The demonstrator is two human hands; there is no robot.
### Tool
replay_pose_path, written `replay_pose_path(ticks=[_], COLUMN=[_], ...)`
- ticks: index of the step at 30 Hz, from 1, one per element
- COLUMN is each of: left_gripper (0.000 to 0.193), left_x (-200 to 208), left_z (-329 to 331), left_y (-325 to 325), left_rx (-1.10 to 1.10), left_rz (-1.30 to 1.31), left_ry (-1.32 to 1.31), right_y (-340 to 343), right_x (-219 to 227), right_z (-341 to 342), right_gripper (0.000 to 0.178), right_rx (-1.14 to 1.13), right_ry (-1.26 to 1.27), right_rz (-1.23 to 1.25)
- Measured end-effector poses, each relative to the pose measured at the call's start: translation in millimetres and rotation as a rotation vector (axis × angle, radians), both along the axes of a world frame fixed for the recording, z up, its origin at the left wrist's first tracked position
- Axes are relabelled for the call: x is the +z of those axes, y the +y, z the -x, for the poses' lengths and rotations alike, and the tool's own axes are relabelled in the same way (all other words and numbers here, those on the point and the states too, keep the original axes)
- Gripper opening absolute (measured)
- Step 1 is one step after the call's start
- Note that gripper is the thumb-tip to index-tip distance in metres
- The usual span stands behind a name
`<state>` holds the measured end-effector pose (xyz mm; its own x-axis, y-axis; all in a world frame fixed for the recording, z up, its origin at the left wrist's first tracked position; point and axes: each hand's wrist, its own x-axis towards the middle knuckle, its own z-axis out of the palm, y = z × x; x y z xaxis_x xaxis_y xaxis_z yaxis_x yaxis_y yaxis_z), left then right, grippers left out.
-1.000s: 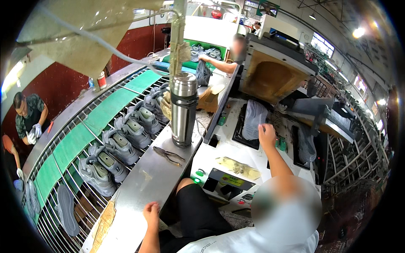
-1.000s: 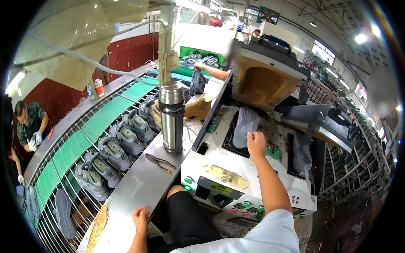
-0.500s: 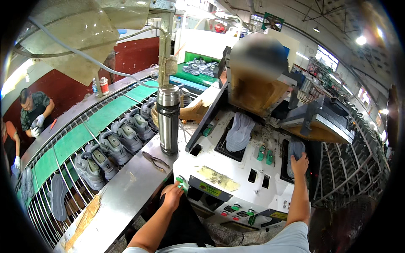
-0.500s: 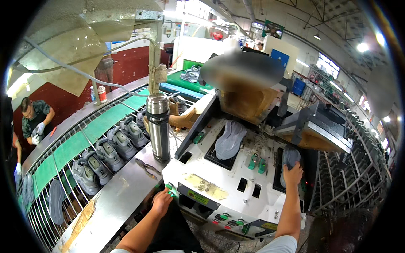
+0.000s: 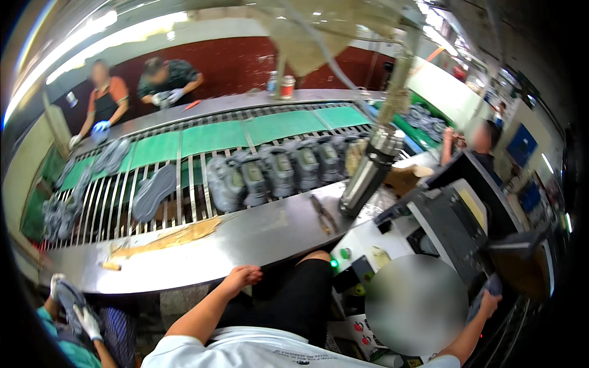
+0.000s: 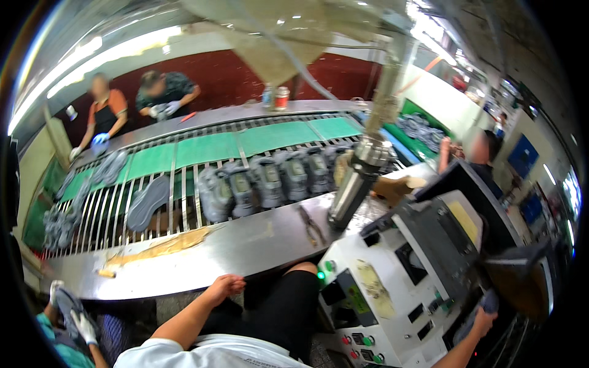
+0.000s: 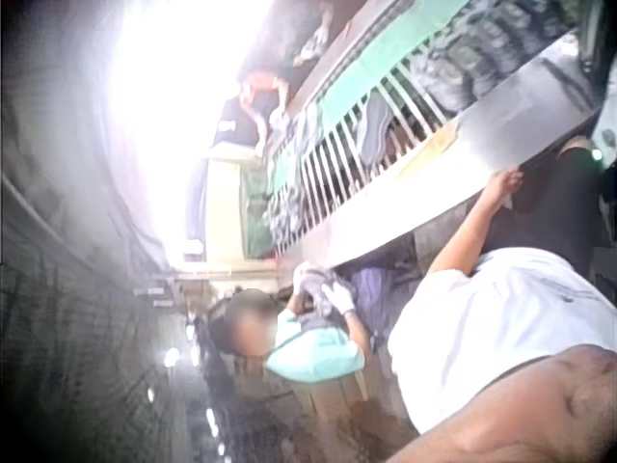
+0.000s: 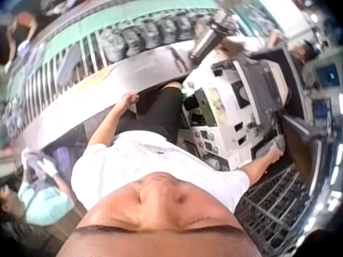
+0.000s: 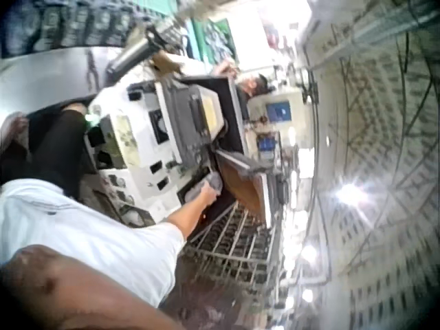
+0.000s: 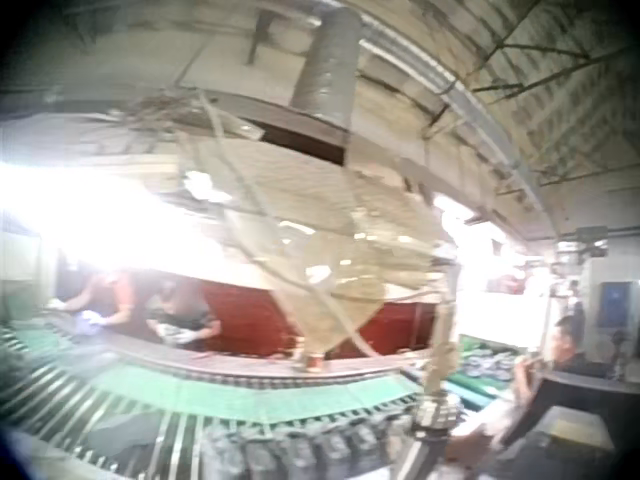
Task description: The person picks up shoes from a conveyor belt, places them into an industrial machine for processing, and then returns them to the belt after removal.
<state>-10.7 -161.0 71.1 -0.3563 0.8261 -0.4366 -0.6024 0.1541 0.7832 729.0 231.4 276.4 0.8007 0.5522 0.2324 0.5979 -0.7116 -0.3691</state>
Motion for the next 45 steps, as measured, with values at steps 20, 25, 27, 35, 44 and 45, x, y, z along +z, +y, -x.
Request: replay_pose_path(ticks=[20,25,27,35,44,45], left_gripper=[0.089,0.081,0.078,0.075,0.068,0.067], left_x=[128,134,112,73,26,25], left_z=[-100,-15,38,160,255,261], left_y=[36,-23,-62,-136,-60,-53], left_rx=[-0.364,0.041,0.348,0.849,0.941,0.928], left_rz=[-0.754,-0.404,-0.267,0.349,0.406,0.426], left_ry=[0.863,0.541,0.451,0.917,1.071,1.034], right_y=[-238,-272,-294,-385,-289,-281], right_x=[-29,-57,-65,-120,-183,-192], right_z=[354,580,656,709,573,556], right_gripper=[0.063,0.057,0.045,0.041,0.018,0.013], right_rx=[1.032,1.239,1.057,2.269,1.577,1.545], right_ry=[1.654,2.076,2.129,1.306,1.078,0.998], right_rz=[-0.893,-0.042,0.472,1.328,0.476,0.345])
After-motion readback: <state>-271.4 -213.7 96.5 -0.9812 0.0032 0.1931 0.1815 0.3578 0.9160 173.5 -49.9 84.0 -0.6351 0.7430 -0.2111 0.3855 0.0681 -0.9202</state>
